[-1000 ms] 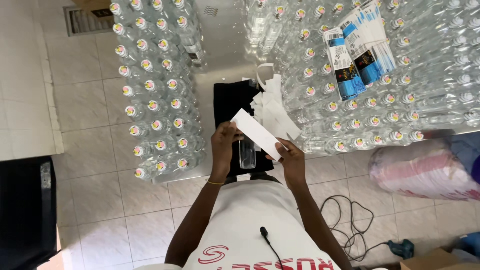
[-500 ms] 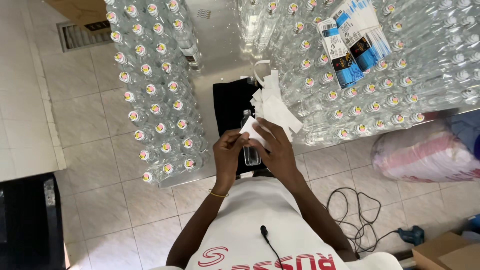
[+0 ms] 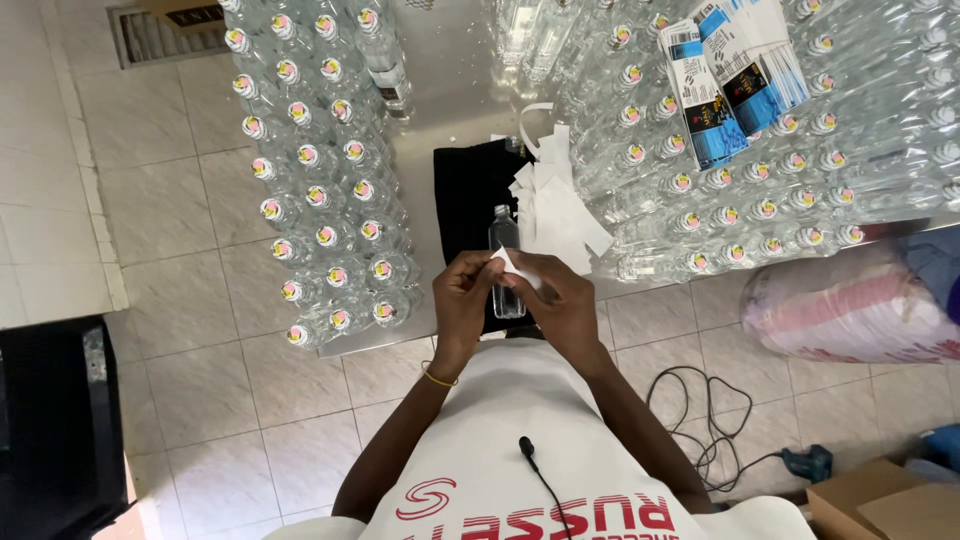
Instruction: The person applies labels to clear plastic water bottles. They pick up a bottle, wrap a label around it, and place it on a table among other bottles. The process is repeated multiple times.
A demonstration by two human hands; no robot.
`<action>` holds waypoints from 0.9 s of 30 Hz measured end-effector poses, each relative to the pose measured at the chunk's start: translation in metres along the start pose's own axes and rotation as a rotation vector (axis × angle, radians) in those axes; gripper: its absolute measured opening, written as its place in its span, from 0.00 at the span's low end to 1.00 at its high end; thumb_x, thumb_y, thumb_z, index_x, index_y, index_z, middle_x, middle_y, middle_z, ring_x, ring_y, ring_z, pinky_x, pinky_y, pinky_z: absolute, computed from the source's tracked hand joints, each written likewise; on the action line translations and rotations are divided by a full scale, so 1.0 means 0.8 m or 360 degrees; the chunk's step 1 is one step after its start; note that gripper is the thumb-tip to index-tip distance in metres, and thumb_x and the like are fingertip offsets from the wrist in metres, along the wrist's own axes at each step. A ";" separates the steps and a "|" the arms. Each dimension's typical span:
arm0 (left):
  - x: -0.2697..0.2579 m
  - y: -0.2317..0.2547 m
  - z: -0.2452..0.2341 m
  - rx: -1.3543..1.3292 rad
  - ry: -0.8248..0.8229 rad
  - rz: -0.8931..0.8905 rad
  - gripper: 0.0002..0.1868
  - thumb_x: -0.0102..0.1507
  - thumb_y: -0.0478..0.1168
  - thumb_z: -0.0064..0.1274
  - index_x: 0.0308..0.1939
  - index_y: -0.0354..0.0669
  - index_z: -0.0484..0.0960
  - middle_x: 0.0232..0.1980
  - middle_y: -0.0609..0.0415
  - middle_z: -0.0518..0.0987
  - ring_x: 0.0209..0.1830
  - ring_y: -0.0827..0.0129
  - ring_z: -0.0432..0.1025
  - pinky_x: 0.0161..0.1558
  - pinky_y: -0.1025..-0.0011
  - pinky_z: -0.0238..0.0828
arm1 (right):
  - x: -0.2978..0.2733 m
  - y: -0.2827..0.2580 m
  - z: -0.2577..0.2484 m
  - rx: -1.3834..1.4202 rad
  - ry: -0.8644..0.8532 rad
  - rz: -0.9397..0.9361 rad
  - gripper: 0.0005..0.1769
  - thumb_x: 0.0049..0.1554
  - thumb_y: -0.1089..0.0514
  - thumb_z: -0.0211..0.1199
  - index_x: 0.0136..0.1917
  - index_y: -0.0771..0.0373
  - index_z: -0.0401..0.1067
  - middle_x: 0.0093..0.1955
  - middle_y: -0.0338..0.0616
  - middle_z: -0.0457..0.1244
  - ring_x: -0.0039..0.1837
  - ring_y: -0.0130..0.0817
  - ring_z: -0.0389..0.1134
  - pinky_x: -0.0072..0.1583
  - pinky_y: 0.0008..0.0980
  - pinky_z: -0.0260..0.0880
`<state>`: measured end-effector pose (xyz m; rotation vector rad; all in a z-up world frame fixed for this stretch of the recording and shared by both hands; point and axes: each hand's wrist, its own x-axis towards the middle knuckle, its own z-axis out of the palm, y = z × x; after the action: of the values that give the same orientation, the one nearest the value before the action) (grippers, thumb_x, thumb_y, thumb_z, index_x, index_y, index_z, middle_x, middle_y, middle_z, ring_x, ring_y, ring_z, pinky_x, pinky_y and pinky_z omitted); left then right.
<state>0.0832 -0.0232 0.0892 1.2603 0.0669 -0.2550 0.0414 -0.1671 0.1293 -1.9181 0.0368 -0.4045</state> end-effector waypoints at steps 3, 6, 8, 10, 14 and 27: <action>-0.003 -0.003 0.006 -0.0064 -0.0060 -0.0009 0.08 0.73 0.37 0.60 0.53 0.36 0.86 0.37 0.44 0.89 0.41 0.68 0.85 0.51 0.67 0.81 | 0.002 0.001 -0.006 0.0130 0.0048 0.0124 0.19 0.57 0.68 0.78 0.62 0.68 0.81 0.58 0.56 0.75 0.64 0.51 0.77 0.62 0.50 0.79; -0.001 -0.017 0.008 -0.0116 -0.0118 -0.0020 0.09 0.74 0.39 0.58 0.53 0.36 0.84 0.38 0.42 0.89 0.42 0.66 0.85 0.52 0.65 0.82 | 0.007 0.000 -0.011 0.0259 0.0106 0.0200 0.21 0.57 0.67 0.78 0.64 0.68 0.80 0.63 0.57 0.73 0.68 0.51 0.74 0.66 0.51 0.76; 0.000 -0.021 0.009 -0.0248 -0.0197 -0.0102 0.11 0.74 0.41 0.58 0.55 0.37 0.81 0.42 0.45 0.89 0.47 0.66 0.85 0.58 0.63 0.80 | 0.011 -0.004 -0.016 -0.0114 0.0132 -0.0121 0.20 0.58 0.68 0.77 0.64 0.69 0.81 0.62 0.56 0.73 0.66 0.53 0.75 0.64 0.49 0.77; 0.003 -0.030 0.004 -0.0244 -0.0219 -0.0084 0.13 0.72 0.41 0.61 0.56 0.37 0.81 0.43 0.44 0.88 0.47 0.66 0.84 0.56 0.64 0.80 | 0.014 -0.011 -0.020 -0.0251 0.0110 -0.0189 0.22 0.57 0.68 0.78 0.64 0.68 0.81 0.62 0.56 0.72 0.66 0.53 0.75 0.64 0.50 0.77; 0.010 -0.025 0.006 -0.0216 -0.0248 -0.0019 0.14 0.72 0.38 0.62 0.59 0.37 0.81 0.48 0.44 0.88 0.46 0.68 0.83 0.56 0.64 0.79 | 0.017 -0.012 -0.022 -0.0322 0.0081 -0.0244 0.21 0.57 0.66 0.79 0.64 0.67 0.82 0.62 0.55 0.72 0.64 0.53 0.75 0.63 0.49 0.77; -0.008 -0.003 0.021 -0.0132 -0.0128 0.0017 0.09 0.72 0.33 0.59 0.55 0.33 0.82 0.44 0.40 0.89 0.45 0.63 0.85 0.51 0.64 0.83 | 0.015 -0.010 -0.038 -0.0079 -0.0145 -0.0063 0.17 0.63 0.68 0.71 0.65 0.71 0.80 0.56 0.60 0.74 0.60 0.55 0.78 0.56 0.48 0.81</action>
<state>0.0753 -0.0390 0.0935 1.1668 0.0018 -0.2907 0.0422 -0.1943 0.1495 -1.9866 -0.0518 -0.3448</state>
